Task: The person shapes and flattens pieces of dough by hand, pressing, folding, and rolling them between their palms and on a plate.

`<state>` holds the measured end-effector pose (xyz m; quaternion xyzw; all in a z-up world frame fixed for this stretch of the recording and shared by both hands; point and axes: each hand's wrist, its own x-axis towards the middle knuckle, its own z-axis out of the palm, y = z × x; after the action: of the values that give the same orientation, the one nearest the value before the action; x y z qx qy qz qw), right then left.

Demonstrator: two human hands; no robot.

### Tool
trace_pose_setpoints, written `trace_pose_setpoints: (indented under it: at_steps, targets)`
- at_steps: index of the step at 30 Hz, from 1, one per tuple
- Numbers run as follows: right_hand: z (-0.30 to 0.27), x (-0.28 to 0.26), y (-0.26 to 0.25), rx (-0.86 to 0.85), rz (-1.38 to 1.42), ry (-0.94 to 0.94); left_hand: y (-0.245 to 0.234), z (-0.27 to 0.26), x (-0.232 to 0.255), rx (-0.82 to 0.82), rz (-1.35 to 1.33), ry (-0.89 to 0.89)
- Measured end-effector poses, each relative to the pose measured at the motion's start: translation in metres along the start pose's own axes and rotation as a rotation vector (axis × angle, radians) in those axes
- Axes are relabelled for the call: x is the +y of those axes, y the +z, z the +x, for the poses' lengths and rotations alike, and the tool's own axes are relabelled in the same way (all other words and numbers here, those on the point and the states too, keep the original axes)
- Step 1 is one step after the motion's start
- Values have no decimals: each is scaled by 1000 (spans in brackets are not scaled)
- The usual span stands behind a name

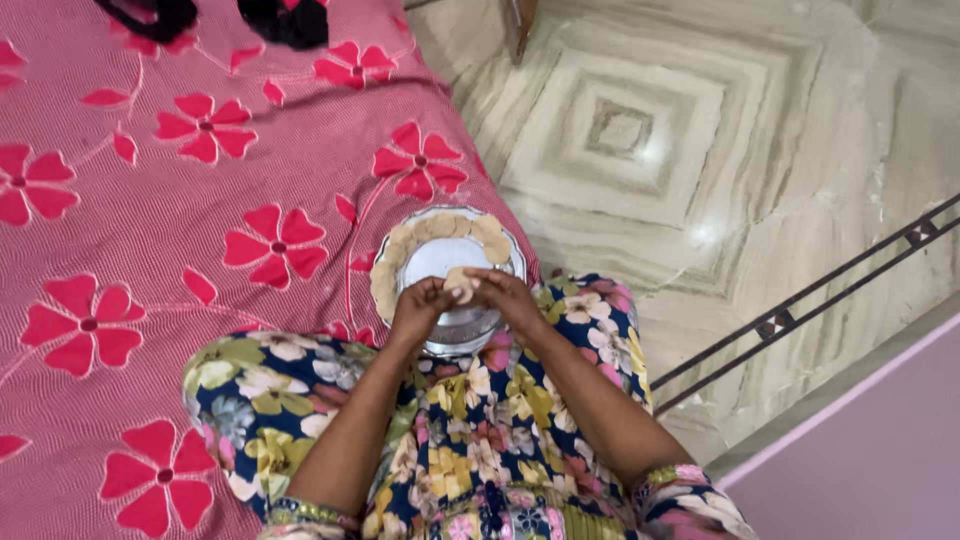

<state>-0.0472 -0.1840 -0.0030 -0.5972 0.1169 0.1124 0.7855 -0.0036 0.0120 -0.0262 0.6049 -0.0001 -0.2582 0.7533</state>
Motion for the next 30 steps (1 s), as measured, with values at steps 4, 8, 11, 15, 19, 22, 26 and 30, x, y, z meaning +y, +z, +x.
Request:
trace_pose_setpoints:
  at_steps: [4,8,11,15,19,22,26,30]
  targets:
    - [10,15,-7,-25,-74,-97,0,-2,-3,-61,145,29]
    - [9,26,-11,-42,-5,-117,5,-8,3,-36,141,19]
    - [7,12,-3,-4,61,-48,7,-10,20,-44,170,4]
    - [7,5,-2,-77,34,-75,12,-15,27,-74,144,53]
    - [6,5,0,-27,2,-77,14,-15,33,-66,8,-60]
    - [2,1,1,41,68,1,13,-14,32,-64,23,-30]
    - [4,8,-5,-67,-63,-105,11,-19,27,-51,273,-1]
    - [5,17,-7,-32,-153,-144,13,-20,25,-60,340,33]
